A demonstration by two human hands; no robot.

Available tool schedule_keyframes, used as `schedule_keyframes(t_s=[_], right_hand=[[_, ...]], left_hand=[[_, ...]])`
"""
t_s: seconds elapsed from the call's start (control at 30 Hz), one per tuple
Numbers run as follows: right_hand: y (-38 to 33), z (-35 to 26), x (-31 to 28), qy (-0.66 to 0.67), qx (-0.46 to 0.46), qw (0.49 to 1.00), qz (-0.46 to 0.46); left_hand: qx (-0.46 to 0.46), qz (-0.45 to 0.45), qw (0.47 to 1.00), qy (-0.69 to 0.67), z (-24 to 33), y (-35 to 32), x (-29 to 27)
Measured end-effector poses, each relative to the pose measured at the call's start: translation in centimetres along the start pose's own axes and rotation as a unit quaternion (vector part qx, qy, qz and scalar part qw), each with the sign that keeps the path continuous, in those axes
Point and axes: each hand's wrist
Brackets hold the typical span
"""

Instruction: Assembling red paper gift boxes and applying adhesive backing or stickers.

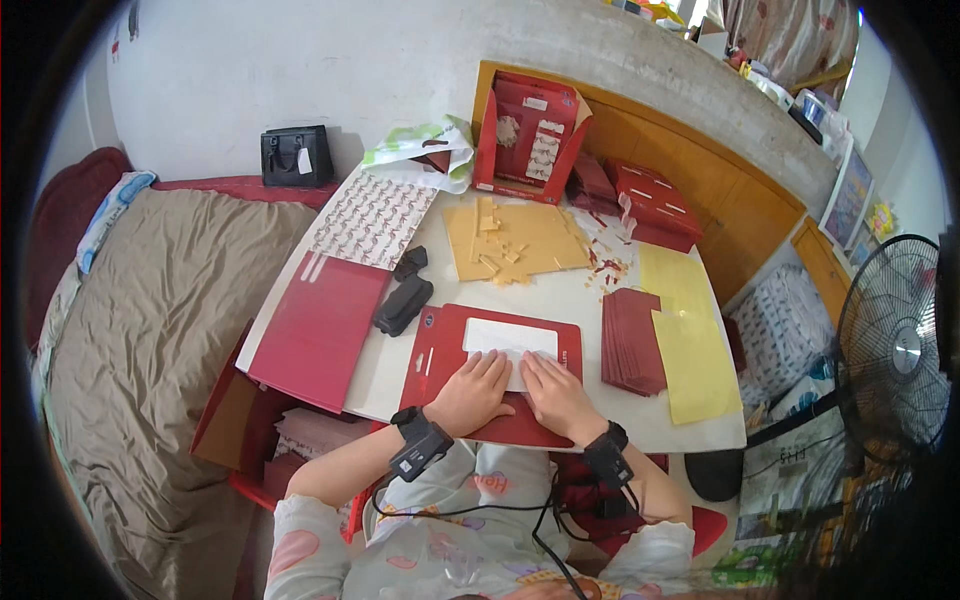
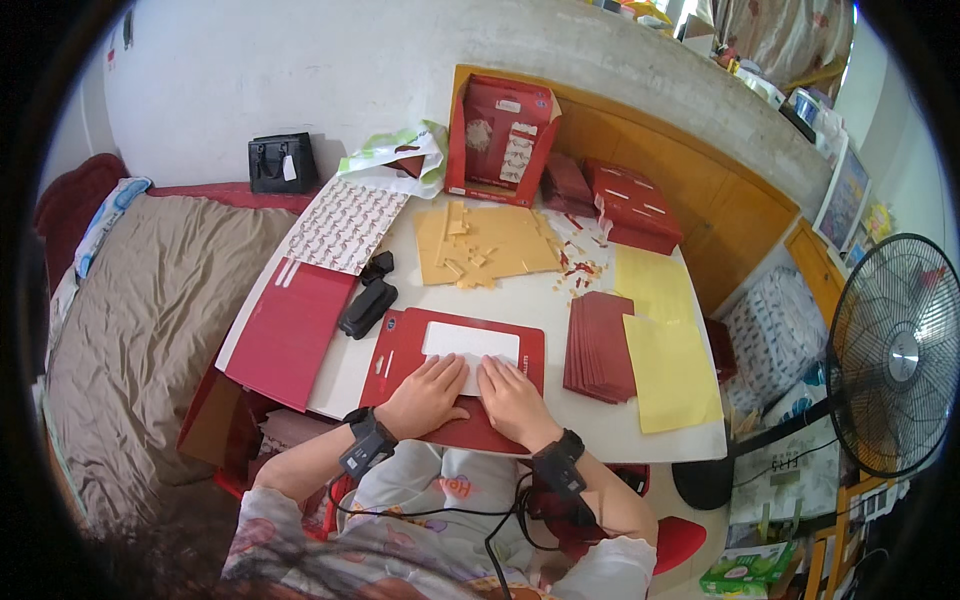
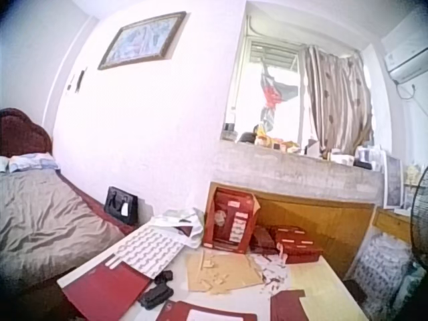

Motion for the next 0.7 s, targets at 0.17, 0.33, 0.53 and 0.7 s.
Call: schedule_keyframes(t_s=[0.17,0.33,0.53,0.7], right_hand=[[-1.3,-0.1,-0.8,0.08,0.012,0.997,-0.022],[-2.6,0.4,-0.9,0.082,0.047,0.995,-0.025],[-2.2,1.2,-1.9,0.09,0.054,0.994,0.014],[0.9,2.3,-2.1,0.196,0.186,0.96,0.069]], left_hand=[[0.033,0.036,0.999,-0.005,0.0,-0.7,0.8],[-0.08,-0.022,0.996,0.046,1.3,-1.4,-0.3],[-0.131,-0.035,0.99,0.037,1.6,-1.5,-2.7],[-0.096,0.045,0.993,0.054,1.8,-1.3,-4.6]])
Point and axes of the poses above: each hand's wrist, its own y-axis towards the middle knuckle, its own x-axis out of the palm, z = x × y, and after that the axes turned 14 degrees about -z, right-handed
